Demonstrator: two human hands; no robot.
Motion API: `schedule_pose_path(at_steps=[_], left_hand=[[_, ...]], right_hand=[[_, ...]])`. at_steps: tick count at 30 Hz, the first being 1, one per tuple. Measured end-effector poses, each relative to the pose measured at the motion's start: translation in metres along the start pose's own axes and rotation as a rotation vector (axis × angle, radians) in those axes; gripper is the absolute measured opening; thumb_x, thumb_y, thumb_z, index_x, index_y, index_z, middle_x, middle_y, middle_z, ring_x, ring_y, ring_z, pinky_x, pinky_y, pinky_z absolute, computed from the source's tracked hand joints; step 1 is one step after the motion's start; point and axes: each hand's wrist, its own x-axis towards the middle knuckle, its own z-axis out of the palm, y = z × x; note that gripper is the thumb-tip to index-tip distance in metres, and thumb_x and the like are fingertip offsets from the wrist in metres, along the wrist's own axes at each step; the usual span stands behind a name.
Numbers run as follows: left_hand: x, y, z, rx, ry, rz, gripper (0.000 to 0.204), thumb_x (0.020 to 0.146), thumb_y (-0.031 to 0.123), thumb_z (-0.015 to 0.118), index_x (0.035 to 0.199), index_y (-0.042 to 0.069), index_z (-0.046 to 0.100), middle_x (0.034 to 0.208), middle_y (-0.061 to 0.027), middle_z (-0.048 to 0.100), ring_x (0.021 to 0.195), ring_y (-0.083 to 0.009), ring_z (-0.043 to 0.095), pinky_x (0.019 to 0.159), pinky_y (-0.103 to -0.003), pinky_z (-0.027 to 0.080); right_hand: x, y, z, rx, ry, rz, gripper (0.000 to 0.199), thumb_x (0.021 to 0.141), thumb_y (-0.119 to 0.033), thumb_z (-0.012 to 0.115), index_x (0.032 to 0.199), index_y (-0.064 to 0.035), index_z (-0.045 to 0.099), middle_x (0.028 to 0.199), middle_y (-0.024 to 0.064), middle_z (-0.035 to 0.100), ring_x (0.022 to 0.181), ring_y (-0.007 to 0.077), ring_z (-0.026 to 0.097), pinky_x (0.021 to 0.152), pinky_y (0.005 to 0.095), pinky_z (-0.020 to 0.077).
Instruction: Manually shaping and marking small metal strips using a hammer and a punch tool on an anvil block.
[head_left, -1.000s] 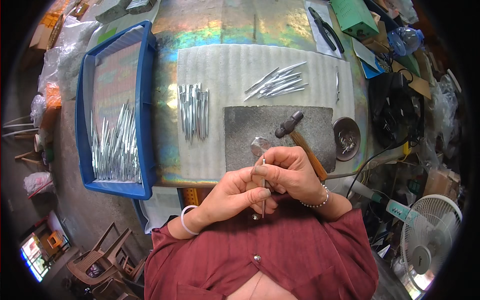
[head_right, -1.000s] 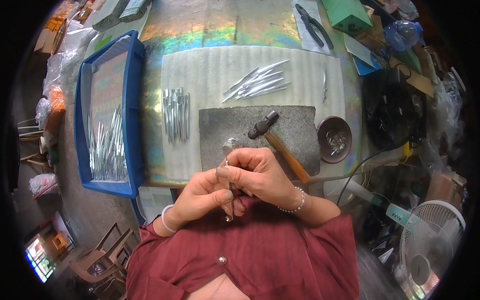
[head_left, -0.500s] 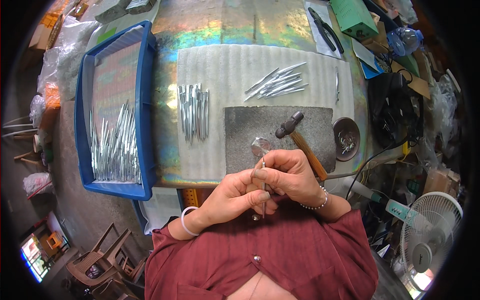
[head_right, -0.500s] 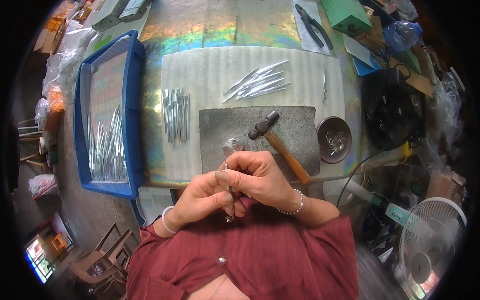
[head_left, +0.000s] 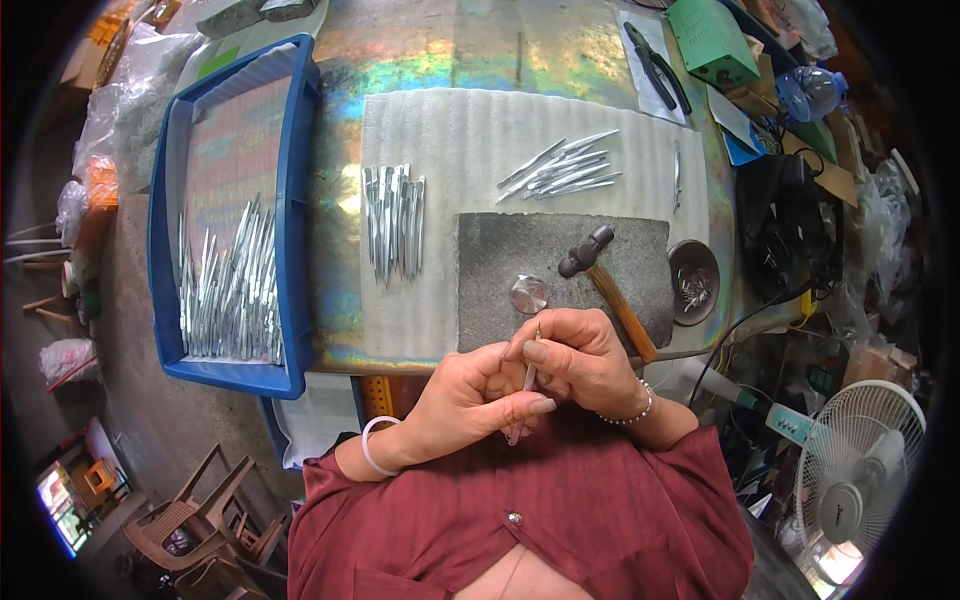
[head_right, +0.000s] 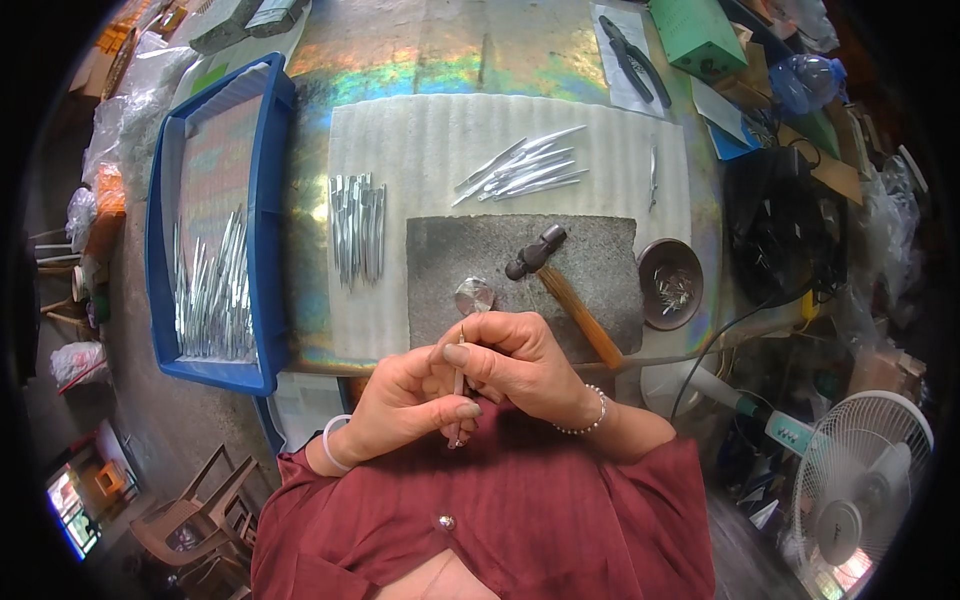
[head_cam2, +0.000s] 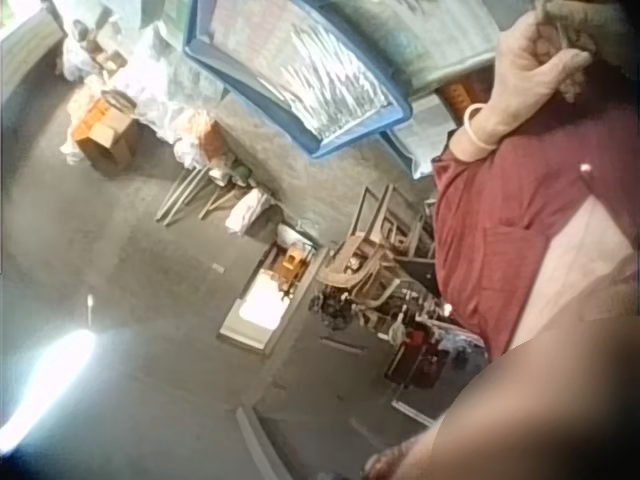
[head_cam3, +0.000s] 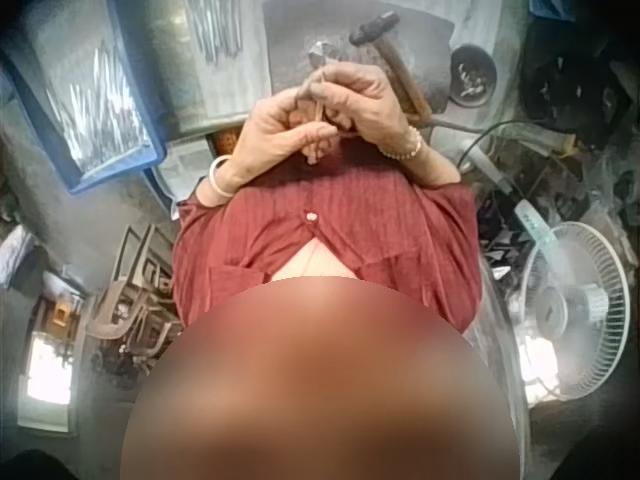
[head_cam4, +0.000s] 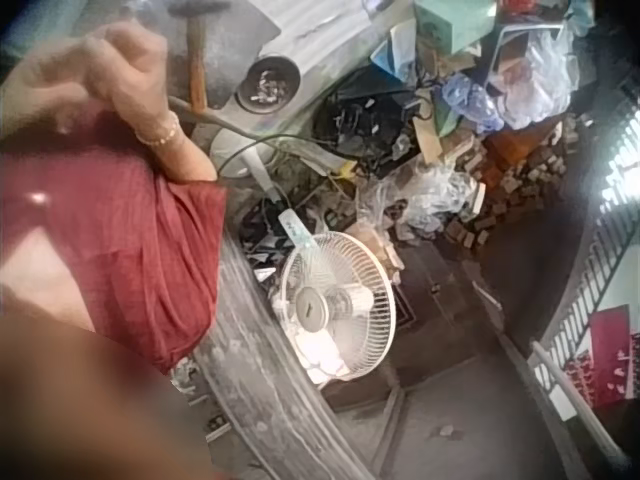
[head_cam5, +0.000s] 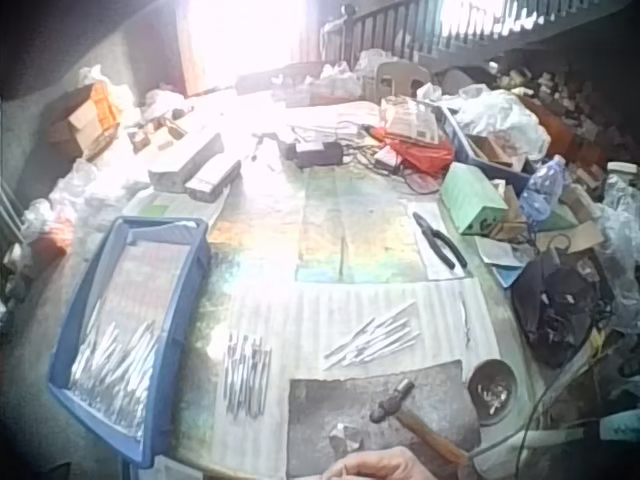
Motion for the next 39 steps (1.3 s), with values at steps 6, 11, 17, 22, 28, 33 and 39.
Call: schedule_pose_path(at_steps=[6, 11, 17, 22, 28, 33, 39], left_hand=[[0.0, 0.008, 0.002, -0.056, 0.05, -0.101, 0.019, 0.088, 0.006, 0.066, 0.101, -0.001, 0.054, 0.068, -0.0012, 0.062, 0.057, -0.0067, 0.06, 0.05, -0.02, 0.048], [0.001, 0.004, -0.005, -0.117, 0.019, -0.117, 0.016, 0.09, 0.008, 0.063, 0.1, 0.0, 0.053, 0.07, -0.0036, 0.063, 0.057, -0.0081, 0.06, 0.052, -0.02, 0.049], [-0.002, 0.006, -0.018, -0.357, 0.188, 0.091, 0.013, 0.094, 0.007, 0.056, 0.104, 0.0, 0.054, 0.08, -0.0092, 0.063, 0.067, -0.014, 0.062, 0.059, -0.025, 0.051], [-0.007, 0.01, -0.034, -0.478, 0.311, 0.368, 0.017, 0.092, 0.012, 0.059, 0.102, -0.003, 0.058, 0.083, -0.0084, 0.06, 0.068, -0.0137, 0.059, 0.059, -0.023, 0.048], [-0.003, 0.054, -0.053, 0.431, 0.645, 0.474, 0.016, 0.089, 0.01, 0.064, 0.095, -0.004, 0.062, 0.083, -0.004, 0.059, 0.069, -0.0085, 0.055, 0.06, -0.02, 0.044], [0.059, 0.041, -0.08, 1.218, 0.764, 0.468, 0.019, 0.081, 0.011, 0.069, 0.096, 0.0, 0.062, 0.084, -0.0131, 0.066, 0.07, -0.0279, 0.064, 0.062, -0.035, 0.05], [0.084, 0.023, -0.093, 1.633, 0.913, 0.302, 0.027, 0.081, 0.018, 0.068, 0.104, 0.005, 0.06, 0.083, -0.014, 0.064, 0.075, -0.0338, 0.064, 0.064, -0.042, 0.05]], right_hand=[[0.002, 0.006, -0.002, 0.012, 0.024, 0.014, 0.018, 0.097, -0.014, 0.054, 0.095, 0.0013, 0.063, 0.066, -0.0021, 0.055, 0.051, 0.0004, 0.042, 0.045, 0.0163, 0.0325], [0.003, 0.006, -0.003, 0.018, 0.046, 0.0, 0.018, 0.097, -0.014, 0.054, 0.096, 0.0012, 0.062, 0.067, -0.0011, 0.056, 0.05, 0.001, 0.042, 0.044, 0.0163, 0.0329], [0.002, 0.006, -0.002, 0.034, 0.14, -0.171, 0.015, 0.093, -0.006, 0.058, 0.104, 0.002, 0.063, 0.073, 0.0042, 0.062, 0.053, 0.003, 0.049, 0.048, 0.0166, 0.0393], [0.002, 0.001, 0.008, -0.211, 0.057, -0.169, 0.027, 0.089, 0.004, 0.057, 0.116, 0.0034, 0.057, 0.086, 0.0084, 0.065, 0.061, 0.0043, 0.054, 0.055, 0.0171, 0.0445], [-0.015, -0.012, -0.022, -0.383, 0.168, -0.224, 0.023, 0.089, -0.002, 0.061, 0.112, 0.0016, 0.058, 0.091, 0.0054, 0.064, 0.068, 0.0032, 0.058, 0.058, 0.016, 0.0444], [-0.03, -0.016, -0.031, -0.46, 0.299, -0.232, 0.019, 0.089, -0.002, 0.061, 0.108, 0.002, 0.06, 0.087, 0.0049, 0.064, 0.07, 0.0041, 0.059, 0.059, 0.0163, 0.0445], [-0.032, -0.012, -0.041, -0.649, 0.366, -0.345, 0.017, 0.086, -0.001, 0.063, 0.103, 0.0031, 0.061, 0.085, 0.0079, 0.064, 0.071, 0.0097, 0.061, 0.063, 0.0214, 0.0482]])
